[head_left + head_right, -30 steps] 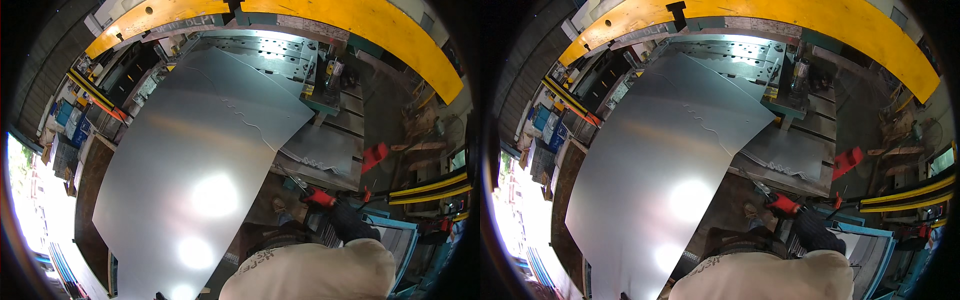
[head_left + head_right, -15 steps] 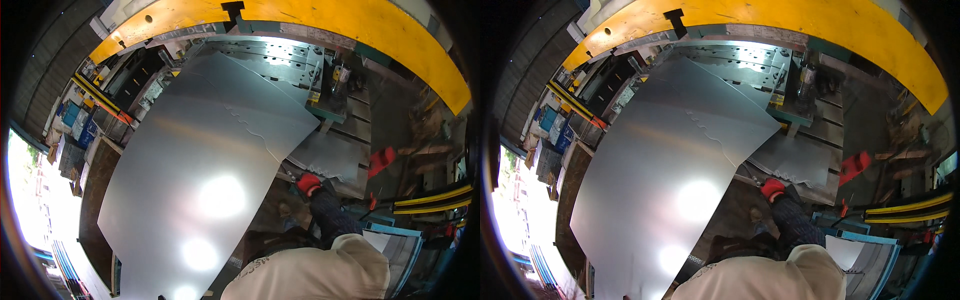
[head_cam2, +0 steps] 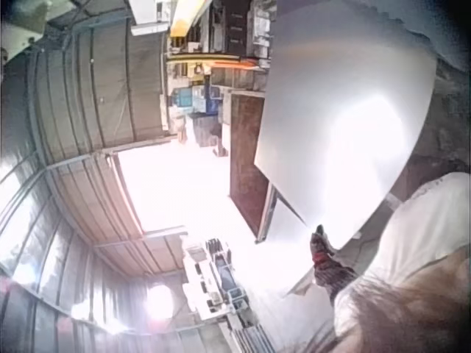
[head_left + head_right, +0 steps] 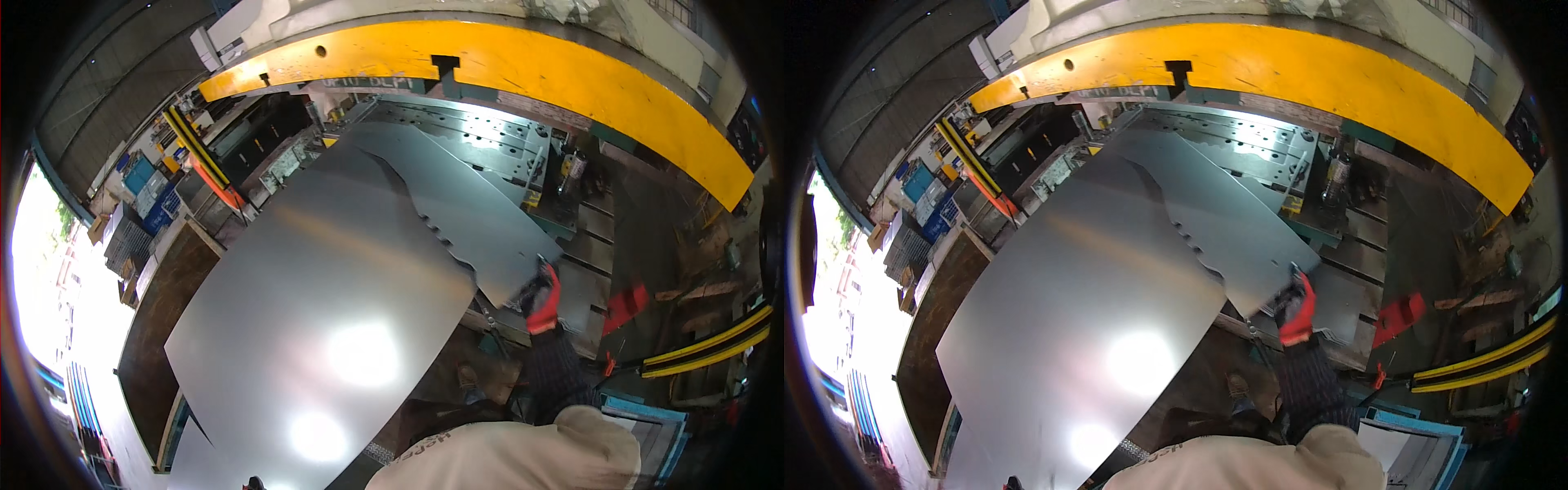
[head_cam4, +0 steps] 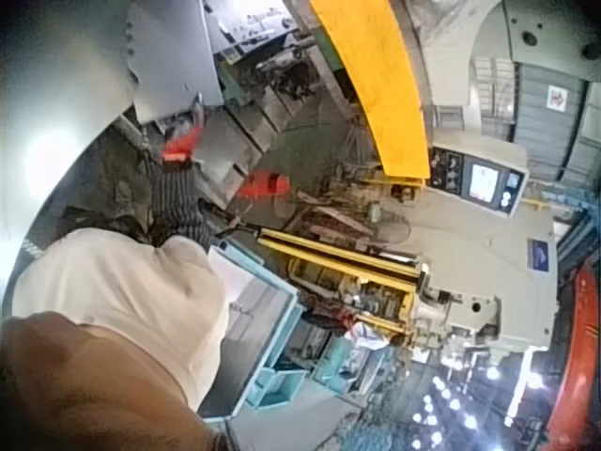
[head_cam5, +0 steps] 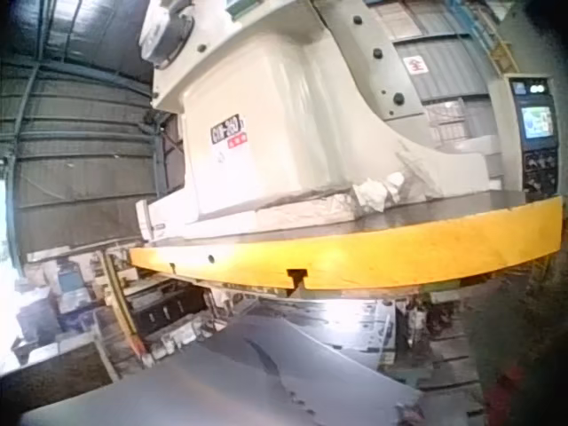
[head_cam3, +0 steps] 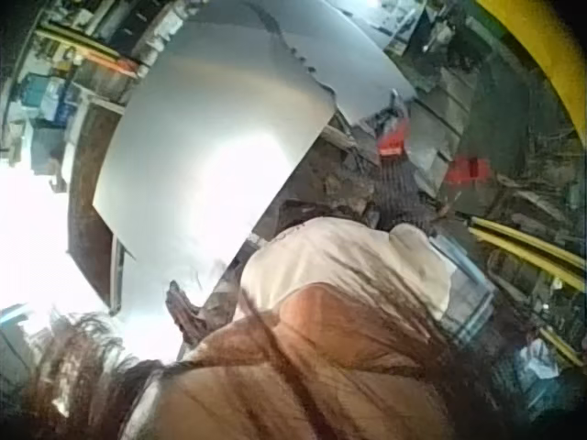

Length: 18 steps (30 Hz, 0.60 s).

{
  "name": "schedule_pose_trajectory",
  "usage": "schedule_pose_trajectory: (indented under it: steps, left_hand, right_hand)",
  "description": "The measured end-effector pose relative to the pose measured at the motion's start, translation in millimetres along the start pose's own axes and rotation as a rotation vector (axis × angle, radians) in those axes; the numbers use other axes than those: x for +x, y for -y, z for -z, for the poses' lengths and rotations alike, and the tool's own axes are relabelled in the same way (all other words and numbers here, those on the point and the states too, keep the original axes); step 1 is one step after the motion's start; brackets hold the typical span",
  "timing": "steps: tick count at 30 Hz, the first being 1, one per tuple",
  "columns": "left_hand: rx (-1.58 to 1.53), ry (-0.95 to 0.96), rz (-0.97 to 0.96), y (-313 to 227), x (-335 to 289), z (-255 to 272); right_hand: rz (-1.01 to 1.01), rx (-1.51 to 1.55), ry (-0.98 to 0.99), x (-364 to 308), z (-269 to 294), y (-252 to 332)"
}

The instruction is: Operating an industrial press machine to stamp and shape sheet metal parts.

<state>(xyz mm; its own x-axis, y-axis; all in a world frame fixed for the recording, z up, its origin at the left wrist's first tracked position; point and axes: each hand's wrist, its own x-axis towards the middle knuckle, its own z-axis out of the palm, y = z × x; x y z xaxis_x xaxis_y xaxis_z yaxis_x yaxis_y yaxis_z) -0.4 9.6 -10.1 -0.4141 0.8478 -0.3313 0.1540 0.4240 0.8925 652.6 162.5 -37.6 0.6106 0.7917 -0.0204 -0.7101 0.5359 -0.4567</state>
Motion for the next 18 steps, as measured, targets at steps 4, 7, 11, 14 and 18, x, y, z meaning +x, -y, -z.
schedule_pose_trajectory:
  steps: [4, 7, 11, 14, 18]
  left_hand:
    - [-0.018, 0.034, -0.008, 2.9, 4.5, 2.6]
    - [-0.018, 0.06, -0.019, 3.9, 9.0, -0.2]
    - [-0.022, 0.076, -0.025, 6.0, 8.2, 2.3]
    - [-0.028, 0.09, -0.043, 6.5, 8.0, 3.8]
    - [-0.042, 0.129, -0.058, 5.3, 10.6, 4.2]
  right_hand:
    - [-0.092, -0.03, -0.011, -40.4, -1.8, 8.8]
    - [-0.149, -0.265, 0.08, -40.0, 26.9, 17.4]
    - [-0.005, -0.327, 0.131, -80.3, 45.9, 53.0]
    - [0.173, -0.369, 0.081, -134.3, 64.8, 94.0]
    - [0.364, -0.317, -0.2, -201.5, 144.3, 156.6]
